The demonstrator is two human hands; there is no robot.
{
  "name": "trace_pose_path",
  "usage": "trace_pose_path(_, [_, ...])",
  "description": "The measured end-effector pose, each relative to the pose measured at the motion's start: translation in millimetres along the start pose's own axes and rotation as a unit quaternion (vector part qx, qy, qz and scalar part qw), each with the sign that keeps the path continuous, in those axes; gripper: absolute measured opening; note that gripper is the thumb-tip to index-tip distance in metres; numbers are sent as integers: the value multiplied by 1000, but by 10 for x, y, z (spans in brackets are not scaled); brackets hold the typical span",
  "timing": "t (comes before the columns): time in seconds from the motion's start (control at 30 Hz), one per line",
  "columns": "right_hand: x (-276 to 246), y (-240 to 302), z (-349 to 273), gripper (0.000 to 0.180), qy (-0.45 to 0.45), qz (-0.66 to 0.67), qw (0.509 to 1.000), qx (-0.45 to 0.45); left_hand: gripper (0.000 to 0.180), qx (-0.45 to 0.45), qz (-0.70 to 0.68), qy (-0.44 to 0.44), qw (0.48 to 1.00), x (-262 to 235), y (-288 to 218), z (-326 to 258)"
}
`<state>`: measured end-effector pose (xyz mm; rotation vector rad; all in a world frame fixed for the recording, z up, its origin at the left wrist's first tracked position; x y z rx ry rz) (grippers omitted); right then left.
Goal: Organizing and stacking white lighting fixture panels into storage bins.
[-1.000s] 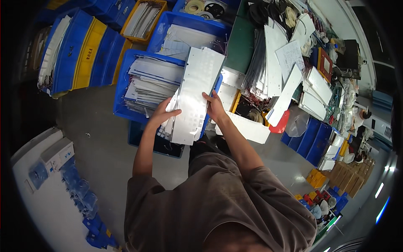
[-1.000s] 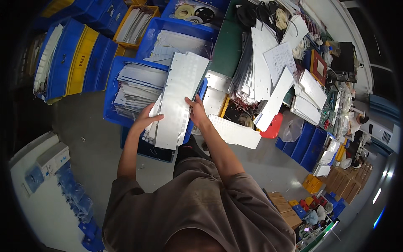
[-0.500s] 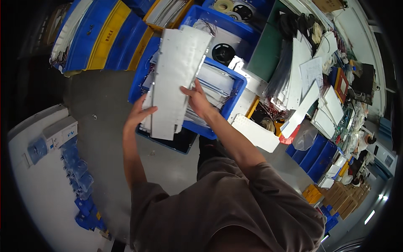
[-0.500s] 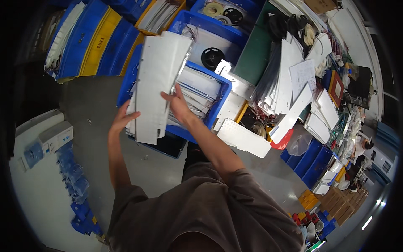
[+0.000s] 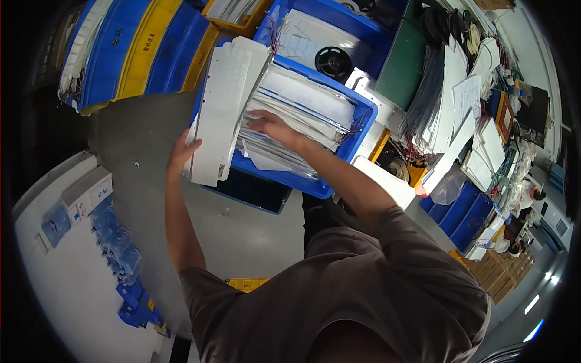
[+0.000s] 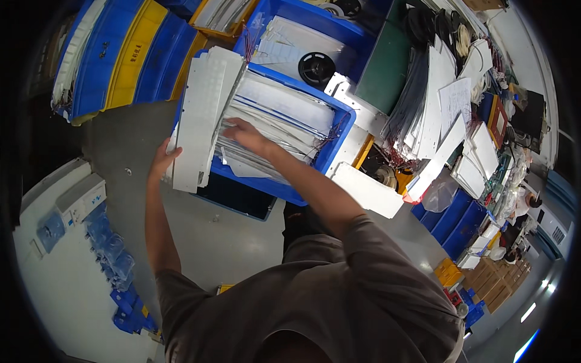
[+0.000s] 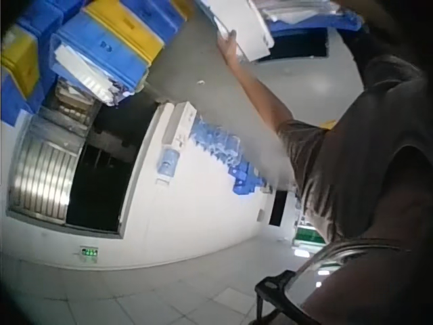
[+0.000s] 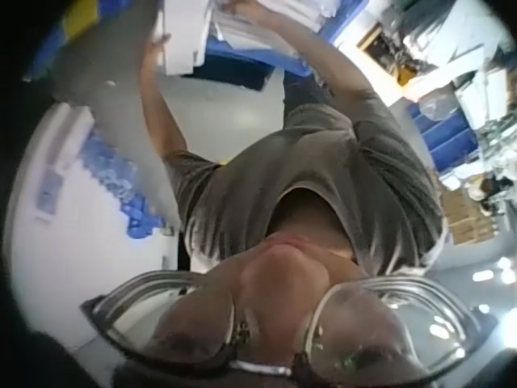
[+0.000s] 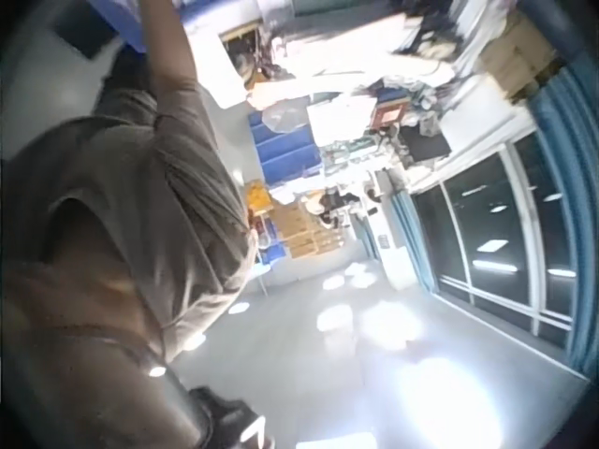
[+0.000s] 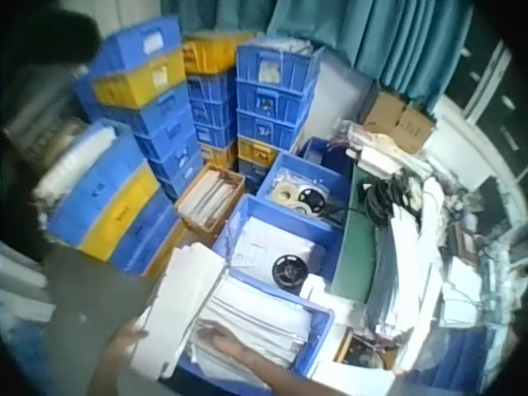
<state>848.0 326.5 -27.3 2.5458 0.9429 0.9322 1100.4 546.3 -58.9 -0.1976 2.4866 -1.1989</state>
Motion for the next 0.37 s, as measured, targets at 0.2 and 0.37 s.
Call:
trace_pose_path(0.2, [-998,-51,-1031,36,-13,-56,971,-233,55,120,408,-132,895,234,-492,-152])
trace_pose_path(0.37, [-1816,51,-1665,32,-214,-58,933,-284,57,214,446,-234,837,456,-865,-57])
Point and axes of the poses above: each hand's wrist, its own z-axis towards the middle knuckle, its own x-axis out of the palm, y = z × x, the point moved 4 cm from there along z, towards the middle knuckle, and after that the axes turned 8 degrees about x, right-handed, at the moved point
